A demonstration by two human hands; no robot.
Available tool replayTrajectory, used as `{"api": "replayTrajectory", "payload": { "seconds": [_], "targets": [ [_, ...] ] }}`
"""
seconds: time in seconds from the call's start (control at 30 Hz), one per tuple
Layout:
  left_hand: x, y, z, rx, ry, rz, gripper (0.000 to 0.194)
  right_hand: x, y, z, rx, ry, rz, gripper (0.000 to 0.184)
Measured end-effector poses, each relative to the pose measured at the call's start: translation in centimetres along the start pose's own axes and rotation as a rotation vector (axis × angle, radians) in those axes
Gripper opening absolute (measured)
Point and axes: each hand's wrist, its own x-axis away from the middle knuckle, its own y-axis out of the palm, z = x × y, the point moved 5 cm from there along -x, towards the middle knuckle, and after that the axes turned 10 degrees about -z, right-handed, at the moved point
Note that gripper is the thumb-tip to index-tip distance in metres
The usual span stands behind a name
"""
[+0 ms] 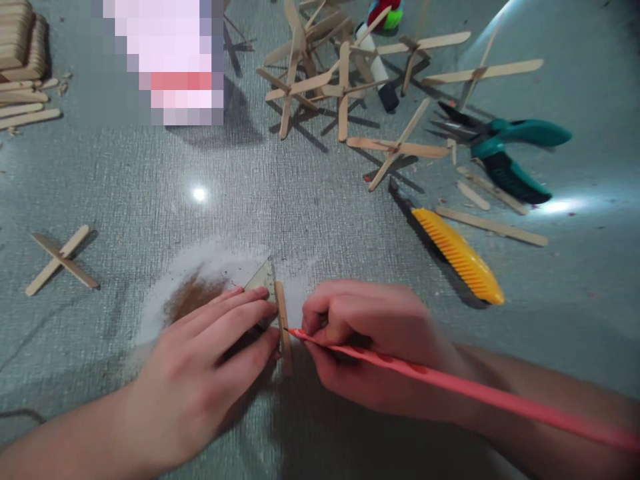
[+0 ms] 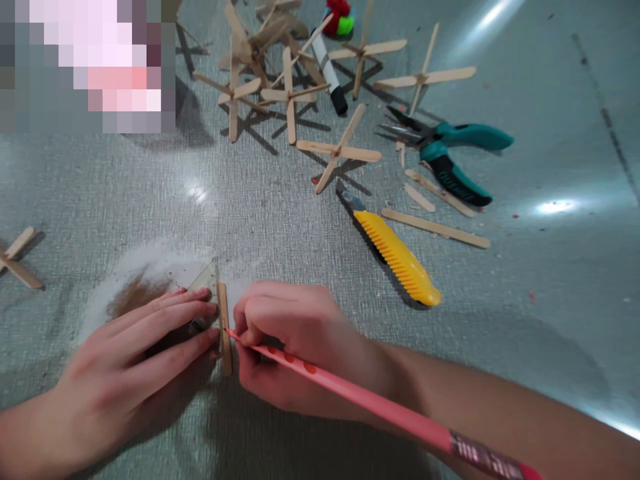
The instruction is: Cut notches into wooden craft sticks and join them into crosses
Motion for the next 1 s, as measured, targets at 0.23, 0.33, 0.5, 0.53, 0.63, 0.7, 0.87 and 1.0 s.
{"api": "replayTrajectory", "payload": {
  "seconds": [0.23,0.33,0.5,0.53,0.63,0.7,0.87,1.0],
  "targets": [
    [0.11,0.06,0.03,0.007,-0.005,-0.002,0.020,-0.05,0.01,-0.05,0.002,0.001,-0.014,0.026],
    [0.05,0.07,0.04,0.006,-0.016,0.010,0.019,-0.07,0.01,-0.04,0.007,0.025,-0.017,0.026],
    [-0.10,-0.02,0.08,0.002,-0.023,0.014,0.014,0.02,0.04,-0.03,0.004,0.031,-0.014,0.026],
    [-0.13,-0.03,0.08,0.002,-0.024,0.011,0.014,0.02,0.05,-0.01,0.003,0.030,-0.012,0.026],
    [-0.20,-0.13,0.07,0.007,-0.027,0.015,0.014,-0.01,0.07,0.04,0.006,0.033,-0.013,0.026],
    [-0.23,-0.19,0.08,0.008,-0.029,0.024,0.013,-0.04,0.07,-0.01,-0.001,0.021,-0.011,0.027],
    [-0.22,-0.20,0.04,0.000,-0.033,0.022,0.012,-0.09,-0.05,-0.09,-0.006,0.018,0.015,0.025],
    [-0.11,-0.07,0.00,0.013,-0.026,0.020,0.015,-0.14,0.02,-0.13,-0.002,0.016,-0.010,0.025]
  ]
}}
